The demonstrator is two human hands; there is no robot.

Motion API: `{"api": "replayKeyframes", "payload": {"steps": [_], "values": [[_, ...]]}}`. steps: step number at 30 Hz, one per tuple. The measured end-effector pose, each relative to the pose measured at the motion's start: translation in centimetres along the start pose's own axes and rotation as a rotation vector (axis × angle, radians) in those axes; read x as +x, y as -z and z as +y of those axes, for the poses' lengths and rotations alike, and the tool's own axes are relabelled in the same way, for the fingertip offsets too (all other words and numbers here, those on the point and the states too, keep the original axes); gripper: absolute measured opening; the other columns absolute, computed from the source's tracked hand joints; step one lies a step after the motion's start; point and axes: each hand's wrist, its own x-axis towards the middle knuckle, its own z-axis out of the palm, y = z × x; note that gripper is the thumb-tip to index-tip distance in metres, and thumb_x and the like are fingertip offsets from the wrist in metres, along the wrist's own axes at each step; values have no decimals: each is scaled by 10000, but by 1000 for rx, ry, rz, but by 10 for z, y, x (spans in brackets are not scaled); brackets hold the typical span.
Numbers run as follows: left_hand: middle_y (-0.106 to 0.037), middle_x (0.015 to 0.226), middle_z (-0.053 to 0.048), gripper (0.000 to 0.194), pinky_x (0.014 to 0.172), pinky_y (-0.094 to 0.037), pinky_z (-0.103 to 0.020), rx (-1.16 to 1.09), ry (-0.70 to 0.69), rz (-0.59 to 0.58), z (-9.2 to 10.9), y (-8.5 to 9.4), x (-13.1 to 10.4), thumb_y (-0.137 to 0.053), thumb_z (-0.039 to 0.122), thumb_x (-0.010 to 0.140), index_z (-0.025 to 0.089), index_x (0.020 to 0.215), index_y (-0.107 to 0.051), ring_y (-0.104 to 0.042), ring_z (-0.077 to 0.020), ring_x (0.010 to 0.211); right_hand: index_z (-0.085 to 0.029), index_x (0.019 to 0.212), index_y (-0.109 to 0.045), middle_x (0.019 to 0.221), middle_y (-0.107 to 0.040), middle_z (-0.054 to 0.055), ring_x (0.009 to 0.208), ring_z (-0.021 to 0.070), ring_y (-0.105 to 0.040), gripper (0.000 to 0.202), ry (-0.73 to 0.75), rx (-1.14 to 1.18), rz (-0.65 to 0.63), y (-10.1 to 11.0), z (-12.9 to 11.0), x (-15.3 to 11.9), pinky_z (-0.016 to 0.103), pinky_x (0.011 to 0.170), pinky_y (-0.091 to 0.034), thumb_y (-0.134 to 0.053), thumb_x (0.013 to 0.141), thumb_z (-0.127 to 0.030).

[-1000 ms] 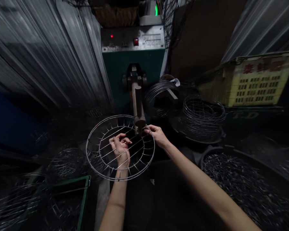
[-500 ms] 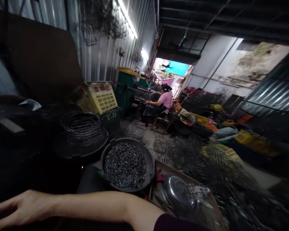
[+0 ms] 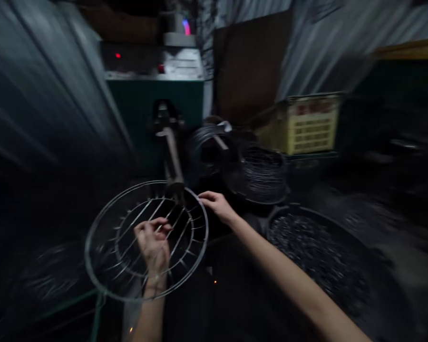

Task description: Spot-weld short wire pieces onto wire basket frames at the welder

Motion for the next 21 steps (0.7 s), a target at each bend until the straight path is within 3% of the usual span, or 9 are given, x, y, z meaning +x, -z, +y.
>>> {"api": "replayKeyframes", "payload": {"steps": [3, 9, 21], "values": [[-630, 692, 20, 252, 547, -473, -228, 17, -41, 96, 15, 24, -4, -540, 416, 857, 220, 888, -384, -569, -104, 542, -204, 850, -711, 827, -686, 3, 806, 168, -598, 257, -7, 35, -33, -5, 8, 4, 310, 811, -446, -736, 668, -385], [-642, 715, 5, 198, 561, -480, -232, -12, -61, 59, 7, 18, -5, -492, 371, 887, 225, 899, -358, -583, -107, 562, -206, 866, -708, 834, -678, 9, 798, 171, -590, 292, 6, 11, -42, -19, 18, 9, 310, 783, -443, -745, 664, -413], [-633, 718, 10, 211, 574, -476, -232, 4, -55, 53, 5, 21, 1, -496, 386, 883, 229, 898, -356, -578, -100, 563, -203, 814, -706, 797, -673, 7, 755, 168, -587, 285, 18, 28, -22, -23, 18, 19, 307, 751, -440, -758, 640, -423]]}}
